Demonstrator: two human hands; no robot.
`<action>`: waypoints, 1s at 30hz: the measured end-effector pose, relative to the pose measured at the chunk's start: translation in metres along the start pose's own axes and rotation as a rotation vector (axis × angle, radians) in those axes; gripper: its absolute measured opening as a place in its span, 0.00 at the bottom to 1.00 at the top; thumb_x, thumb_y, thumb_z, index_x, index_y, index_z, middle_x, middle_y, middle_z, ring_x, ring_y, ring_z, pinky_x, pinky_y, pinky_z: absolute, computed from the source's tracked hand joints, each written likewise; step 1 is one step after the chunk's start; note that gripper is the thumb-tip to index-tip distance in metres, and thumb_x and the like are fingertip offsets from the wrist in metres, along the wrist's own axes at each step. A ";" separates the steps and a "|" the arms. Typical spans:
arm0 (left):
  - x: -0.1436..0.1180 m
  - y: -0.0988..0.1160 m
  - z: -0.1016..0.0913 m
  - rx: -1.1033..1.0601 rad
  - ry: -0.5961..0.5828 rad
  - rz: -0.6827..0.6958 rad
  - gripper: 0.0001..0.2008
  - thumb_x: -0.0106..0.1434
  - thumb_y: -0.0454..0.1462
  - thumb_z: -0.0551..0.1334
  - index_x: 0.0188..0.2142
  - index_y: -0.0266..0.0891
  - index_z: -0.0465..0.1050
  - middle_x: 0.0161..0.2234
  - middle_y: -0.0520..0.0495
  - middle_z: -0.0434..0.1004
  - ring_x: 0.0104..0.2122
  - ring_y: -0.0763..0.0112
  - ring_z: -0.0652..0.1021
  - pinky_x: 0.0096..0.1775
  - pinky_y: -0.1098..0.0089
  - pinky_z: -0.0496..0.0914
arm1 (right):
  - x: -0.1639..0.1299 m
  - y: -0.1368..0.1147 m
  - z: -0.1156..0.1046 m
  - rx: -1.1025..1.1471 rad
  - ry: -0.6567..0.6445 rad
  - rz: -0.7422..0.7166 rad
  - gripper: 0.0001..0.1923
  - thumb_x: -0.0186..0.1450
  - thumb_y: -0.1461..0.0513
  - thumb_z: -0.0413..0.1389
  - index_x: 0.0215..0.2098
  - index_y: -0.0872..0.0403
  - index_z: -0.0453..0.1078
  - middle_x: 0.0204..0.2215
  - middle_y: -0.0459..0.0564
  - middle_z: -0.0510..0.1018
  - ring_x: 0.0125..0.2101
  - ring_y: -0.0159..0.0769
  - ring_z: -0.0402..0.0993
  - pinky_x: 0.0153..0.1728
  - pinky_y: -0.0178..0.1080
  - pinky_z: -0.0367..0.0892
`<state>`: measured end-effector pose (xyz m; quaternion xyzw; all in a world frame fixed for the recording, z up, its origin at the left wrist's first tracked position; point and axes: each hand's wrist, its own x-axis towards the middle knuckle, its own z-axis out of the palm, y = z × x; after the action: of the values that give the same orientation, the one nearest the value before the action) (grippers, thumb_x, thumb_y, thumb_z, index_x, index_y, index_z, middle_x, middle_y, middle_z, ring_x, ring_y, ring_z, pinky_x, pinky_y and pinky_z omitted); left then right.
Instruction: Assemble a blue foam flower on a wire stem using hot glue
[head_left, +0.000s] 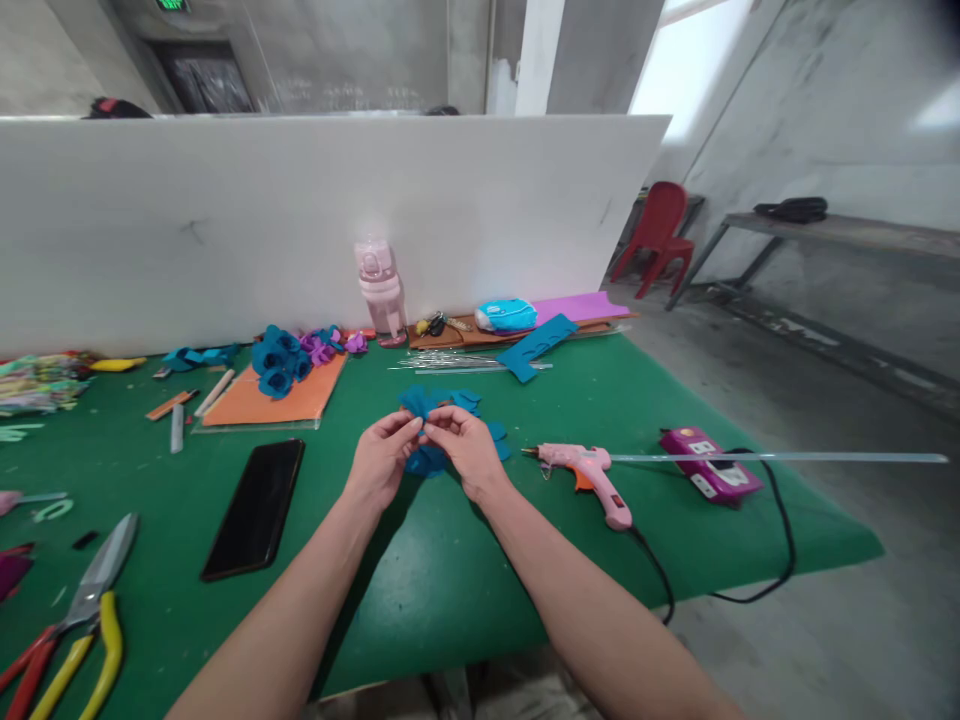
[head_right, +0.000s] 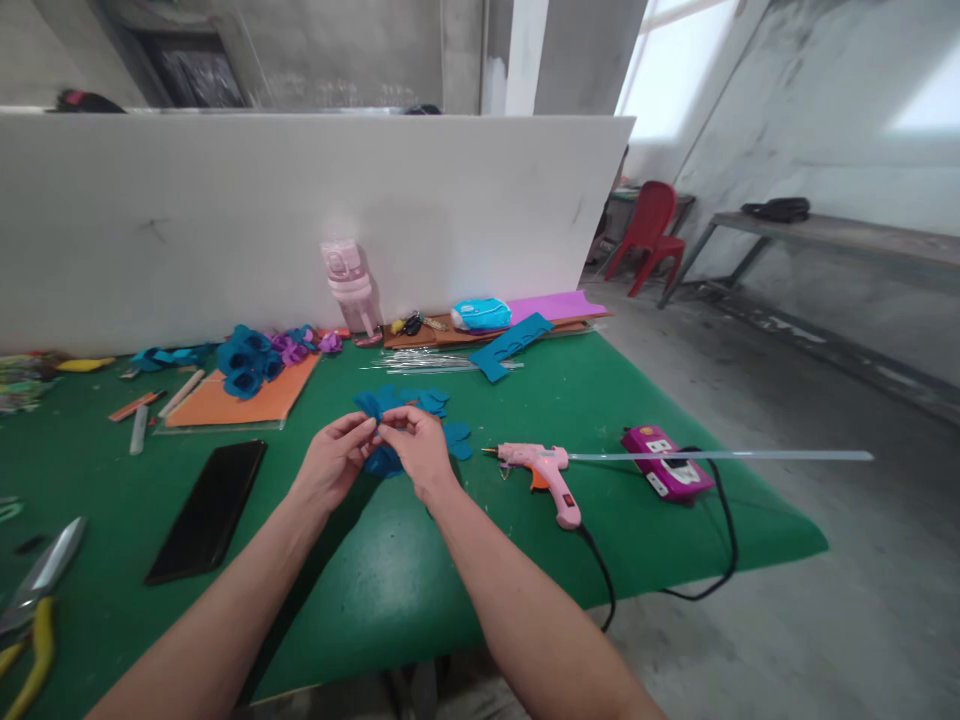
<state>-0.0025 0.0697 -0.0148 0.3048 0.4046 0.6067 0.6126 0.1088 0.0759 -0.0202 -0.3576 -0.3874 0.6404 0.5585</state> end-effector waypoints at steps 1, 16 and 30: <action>0.000 0.000 -0.001 -0.005 0.004 -0.004 0.10 0.42 0.32 0.69 0.26 0.33 0.71 0.23 0.53 0.73 0.23 0.79 0.72 0.29 0.76 0.67 | 0.000 0.000 0.000 -0.001 0.005 0.002 0.09 0.46 0.63 0.60 0.26 0.55 0.68 0.21 0.41 0.72 0.22 0.27 0.69 0.28 0.32 0.64; -0.001 0.000 -0.001 0.008 -0.013 0.017 0.09 0.42 0.32 0.69 0.24 0.34 0.71 0.22 0.54 0.71 0.23 0.80 0.72 0.29 0.77 0.67 | -0.001 -0.001 0.001 -0.009 0.015 -0.008 0.09 0.46 0.63 0.60 0.27 0.55 0.68 0.21 0.42 0.72 0.22 0.27 0.69 0.29 0.33 0.65; -0.003 0.001 0.003 0.009 0.006 0.035 0.09 0.41 0.33 0.69 0.21 0.34 0.70 0.21 0.54 0.71 0.23 0.79 0.72 0.31 0.75 0.68 | -0.001 0.002 -0.001 -0.188 -0.011 -0.157 0.06 0.51 0.62 0.57 0.28 0.55 0.69 0.24 0.45 0.73 0.25 0.30 0.72 0.31 0.35 0.68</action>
<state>0.0001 0.0674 -0.0123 0.3127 0.4036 0.6166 0.5993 0.1086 0.0744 -0.0227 -0.3734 -0.4758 0.5575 0.5687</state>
